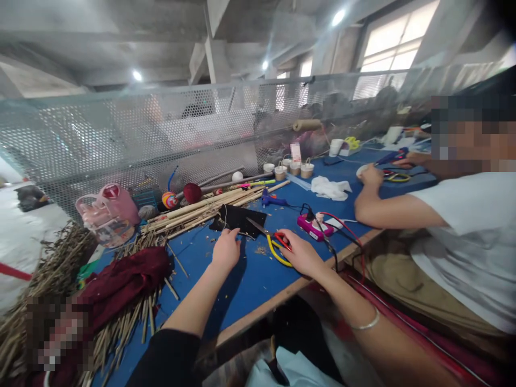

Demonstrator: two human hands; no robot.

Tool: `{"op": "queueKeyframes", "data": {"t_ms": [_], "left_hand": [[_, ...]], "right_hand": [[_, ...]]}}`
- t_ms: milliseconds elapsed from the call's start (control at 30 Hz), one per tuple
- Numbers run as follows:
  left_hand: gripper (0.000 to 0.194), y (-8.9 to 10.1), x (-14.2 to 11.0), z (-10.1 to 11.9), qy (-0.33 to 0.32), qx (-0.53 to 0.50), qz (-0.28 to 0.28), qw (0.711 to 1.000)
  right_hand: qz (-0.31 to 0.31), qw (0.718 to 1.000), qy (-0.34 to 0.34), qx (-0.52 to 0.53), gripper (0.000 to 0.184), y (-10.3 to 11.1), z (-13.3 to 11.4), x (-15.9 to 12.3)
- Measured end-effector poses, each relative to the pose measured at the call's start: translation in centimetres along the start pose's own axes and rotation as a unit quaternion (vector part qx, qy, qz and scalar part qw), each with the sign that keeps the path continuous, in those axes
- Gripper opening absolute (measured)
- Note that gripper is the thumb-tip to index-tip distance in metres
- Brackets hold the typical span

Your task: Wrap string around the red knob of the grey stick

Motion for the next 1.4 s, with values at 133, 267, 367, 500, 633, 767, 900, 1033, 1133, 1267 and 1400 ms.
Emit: {"op": "queueKeyframes", "data": {"t_ms": [133, 267, 367, 500, 633, 767, 900, 1033, 1133, 1267, 1400], "left_hand": [[0.036, -2.1, 3.4, -0.6, 0.005, 0.05, -0.005, 0.999], [0.027, -2.4, 4.4, -0.9, 0.003, 0.086, -0.017, 0.996], [0.028, -1.7, 3.5, -1.1, 0.002, 0.103, -0.028, 0.994], [0.028, 0.0, -0.3, -1.7, -0.003, 0.105, -0.044, 0.994], [0.028, 2.4, -5.4, -2.5, -0.001, 0.09, -0.055, 0.994], [0.026, 3.3, -9.6, -3.2, 0.032, 0.075, -0.057, 0.995], [0.038, 1.6, -12.2, -3.2, 0.065, 0.036, 0.02, 0.997], [0.04, -0.2, -13.5, -3.2, 0.069, 0.012, 0.089, 0.994], [0.036, -1.3, -13.9, -4.0, 0.044, -0.017, 0.13, 0.99], [0.033, -3.2, -13.6, -5.5, 0.002, -0.027, 0.234, 0.972], [0.033, -4.5, -13.1, -6.5, -0.027, -0.024, 0.287, 0.957]], "right_hand": [[0.054, 0.997, -0.038, 0.033, 0.036, 0.0, 0.8, 0.2], [0.054, 0.997, -0.055, -0.012, 0.031, 0.1, 1.3, 1.8], [0.014, 0.992, -0.08, -0.095, 0.029, 0.0, 0.8, 3.1], [-0.02, 0.984, -0.096, -0.146, 0.031, -0.5, -0.1, 4.2], [-0.039, 0.98, -0.083, -0.176, 0.031, -0.4, -1.2, 4.8], [-0.035, 0.983, -0.022, -0.182, 0.033, -0.5, -4.4, 6.3], [-0.095, 0.975, 0.151, -0.131, 0.039, -2.7, -10.6, 9.6], [-0.161, 0.948, 0.252, -0.105, 0.047, -6.9, -16.2, 13.5], [-0.19, 0.943, 0.252, -0.1, 0.031, -9.6, -18.7, 16.1], [-0.177, 0.959, 0.209, -0.077, 0.005, -9.0, -20.1, 21.5], [-0.094, 0.988, 0.106, -0.063, 0.03, -3.6, -18.8, 28.8]]}}
Point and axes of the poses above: each hand's wrist, its own x-axis towards the middle knuckle, its own y-axis out of the back of the hand, z = x × y, the point moved 1 cm from there along x, towards the middle knuckle, and after that the axes turned 2 degrees about -x, right-handed, at the moved point
